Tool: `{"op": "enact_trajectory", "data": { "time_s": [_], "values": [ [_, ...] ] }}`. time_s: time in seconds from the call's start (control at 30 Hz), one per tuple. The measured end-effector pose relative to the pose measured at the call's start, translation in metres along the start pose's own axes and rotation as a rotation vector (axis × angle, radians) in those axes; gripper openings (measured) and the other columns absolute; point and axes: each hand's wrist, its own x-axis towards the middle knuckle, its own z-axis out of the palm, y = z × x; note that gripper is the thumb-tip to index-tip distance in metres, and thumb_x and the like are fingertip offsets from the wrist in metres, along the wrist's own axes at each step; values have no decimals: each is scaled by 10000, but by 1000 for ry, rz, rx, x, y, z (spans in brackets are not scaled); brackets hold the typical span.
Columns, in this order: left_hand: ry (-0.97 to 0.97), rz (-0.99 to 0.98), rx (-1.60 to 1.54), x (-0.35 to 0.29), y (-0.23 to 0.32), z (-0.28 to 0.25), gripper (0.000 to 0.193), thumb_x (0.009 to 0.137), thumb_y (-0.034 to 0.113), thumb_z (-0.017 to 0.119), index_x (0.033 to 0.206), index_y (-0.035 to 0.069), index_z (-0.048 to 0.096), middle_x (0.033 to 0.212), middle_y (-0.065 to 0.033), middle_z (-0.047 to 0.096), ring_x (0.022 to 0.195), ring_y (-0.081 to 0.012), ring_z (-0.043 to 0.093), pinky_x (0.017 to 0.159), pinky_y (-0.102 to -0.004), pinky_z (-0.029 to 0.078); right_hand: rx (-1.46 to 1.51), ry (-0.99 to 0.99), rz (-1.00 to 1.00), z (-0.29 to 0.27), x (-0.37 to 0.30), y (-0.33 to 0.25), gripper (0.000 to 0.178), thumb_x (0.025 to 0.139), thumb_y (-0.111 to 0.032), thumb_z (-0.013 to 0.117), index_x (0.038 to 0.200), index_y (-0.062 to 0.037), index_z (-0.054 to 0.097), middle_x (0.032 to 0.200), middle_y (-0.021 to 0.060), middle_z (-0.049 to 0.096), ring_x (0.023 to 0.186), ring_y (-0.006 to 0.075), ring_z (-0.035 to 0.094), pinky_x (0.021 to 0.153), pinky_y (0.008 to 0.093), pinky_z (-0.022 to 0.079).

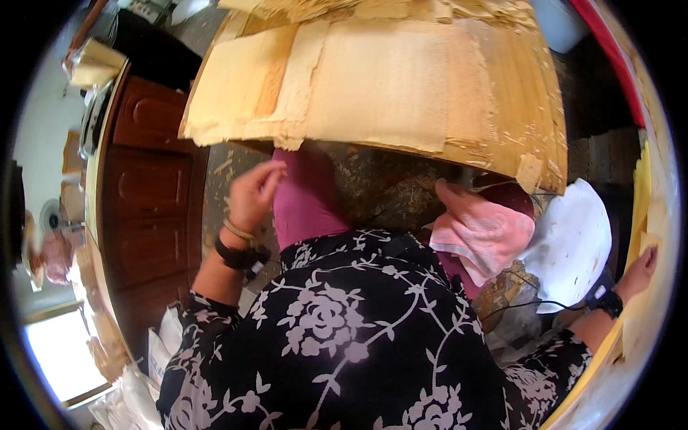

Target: The person sorts and stacks large thin yellow sheets by hand on a wooden table, occasionally picking up stacks and moving them to the side.

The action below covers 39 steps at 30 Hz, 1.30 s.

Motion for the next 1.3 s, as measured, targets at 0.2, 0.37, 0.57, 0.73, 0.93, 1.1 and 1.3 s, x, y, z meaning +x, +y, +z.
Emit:
{"op": "enact_trajectory", "data": {
  "time_s": [0.2, 0.37, 0.57, 0.73, 0.93, 1.1, 1.3],
  "values": [
    [263, 497, 465, 86, -22, -57, 539, 772, 275, 774, 1238, 75, 595, 1199, -178, 619, 1111, -350, 572, 949, -447, 444, 654, -463, 57, 65, -97, -345, 349, 1011, -227, 526, 1282, -19, 599, 1274, 82, 626, 1173, 183, 588, 989, 312, 449],
    [36, 236, 403, 142, -78, -37, 767, 671, 563, 782, 1226, 69, 590, 1268, -191, 556, 1182, -364, 510, 1017, -450, 421, 750, -740, -98, 113, -159, -426, 365, 1007, -233, 517, 1261, 13, 605, 1240, 110, 640, 1131, 203, 606, 940, 318, 480],
    [38, 190, 573, 136, -42, -32, 661, 684, 538, 750, 1149, 89, 612, 1081, -135, 606, 1062, -328, 559, 819, -441, 490, 823, -905, -47, 138, -206, -463, 307, 1005, -174, 509, 1232, -3, 625, 1073, 108, 696, 962, 176, 659, 805, 288, 500],
    [-91, 164, 526, 119, -43, -39, 440, 757, 322, 701, 1109, 80, 590, 986, -140, 626, 959, -332, 617, 805, -442, 514, 888, -1049, -96, 145, -221, -495, 307, 1004, -163, 515, 1235, 12, 616, 1082, 111, 691, 963, 177, 659, 784, 274, 505],
    [-29, 209, 342, 165, -63, -21, 263, 863, 161, 582, 1114, 116, 647, 999, -143, 697, 913, -348, 656, 809, -435, 521, 930, -1027, 34, 93, -226, -509, 318, 981, -155, 575, 1220, 53, 601, 1129, 134, 657, 999, 192, 644, 879, 300, 528],
    [164, 56, 465, 170, -86, -73, 186, 899, 208, 540, 989, 125, 681, 922, -166, 683, 880, -319, 658, 790, -434, 504, 960, -1210, 67, 62, -238, -569, 258, 978, -136, 566, 1168, 21, 644, 1007, 108, 704, 916, 164, 675, 814, 265, 539],
    [703, 588, 651, 209, 55, -202, 204, 842, 277, 658, 839, 79, 711, 852, -151, 685, 774, -352, 650, 690, -442, 514, 1197, -1804, 317, 37, -268, -614, 354, 1020, -236, 495, 1265, 4, 580, 1081, 134, 688, 944, 202, 679, 852, 313, 541]
  ]
}}
